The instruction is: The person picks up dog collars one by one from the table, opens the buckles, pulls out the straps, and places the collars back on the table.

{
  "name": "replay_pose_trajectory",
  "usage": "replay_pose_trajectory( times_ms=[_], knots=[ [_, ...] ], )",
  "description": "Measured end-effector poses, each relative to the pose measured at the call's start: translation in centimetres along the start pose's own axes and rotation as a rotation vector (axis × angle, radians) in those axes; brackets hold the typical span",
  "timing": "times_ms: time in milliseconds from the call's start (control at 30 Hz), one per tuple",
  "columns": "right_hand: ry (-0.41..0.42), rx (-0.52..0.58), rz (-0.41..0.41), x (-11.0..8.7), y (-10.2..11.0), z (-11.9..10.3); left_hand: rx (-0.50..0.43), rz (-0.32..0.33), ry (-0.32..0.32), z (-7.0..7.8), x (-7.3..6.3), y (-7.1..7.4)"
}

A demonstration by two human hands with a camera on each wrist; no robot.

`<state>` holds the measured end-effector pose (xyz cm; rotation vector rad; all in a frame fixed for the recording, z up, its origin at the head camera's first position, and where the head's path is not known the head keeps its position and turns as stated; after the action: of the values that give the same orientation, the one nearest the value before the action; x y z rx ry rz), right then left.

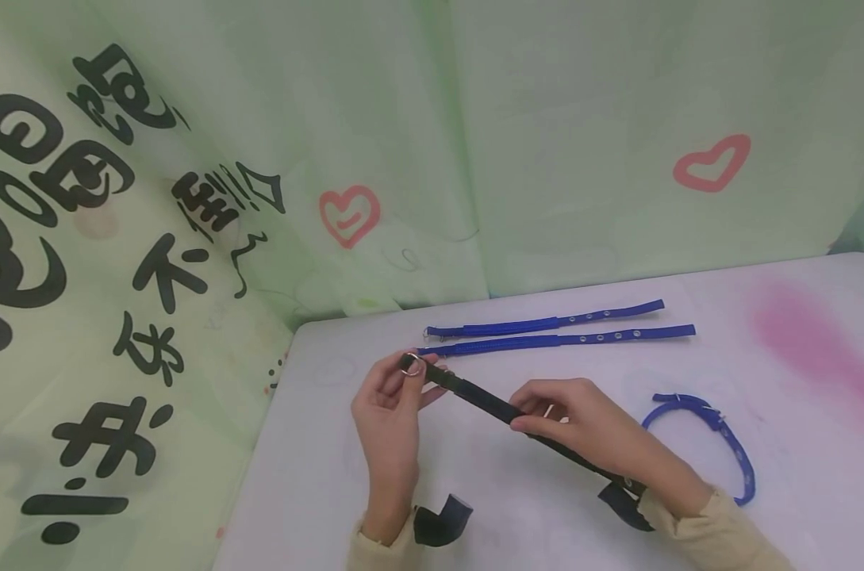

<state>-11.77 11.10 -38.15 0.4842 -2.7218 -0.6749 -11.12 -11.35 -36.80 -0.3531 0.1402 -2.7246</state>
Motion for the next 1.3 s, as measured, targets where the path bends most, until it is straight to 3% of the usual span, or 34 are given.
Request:
replay_pose_trajectory(
  times_ms=[400,933,1300],
  knots=[
    [-0.002,-0.005,-0.028,-0.8,1.4,1.2,-0.031,0.01,0.029,-0.4,0.4,0.3],
    [-0.052,0.104,-0.091,-2.4,3.0,2.9,-0.036,0.087,0.07,-0.9,2.0,1.5],
    [-0.056,0.025,-0.062,-3.3,4.9,4.6,-0.02,0.141,0.085,-1.5,2.6,2.3]
  ],
)
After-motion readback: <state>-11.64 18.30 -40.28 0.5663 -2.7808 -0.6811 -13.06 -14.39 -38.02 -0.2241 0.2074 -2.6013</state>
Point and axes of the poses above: each hand's wrist, its own x-axis towards the middle knuckle, its own y-axis out of the back of the hand, z = x × y, the point moved 1 cm from there along x, towards the middle knuckle, and after that the axes turned 8 degrees about z, right-handed, at the moved point
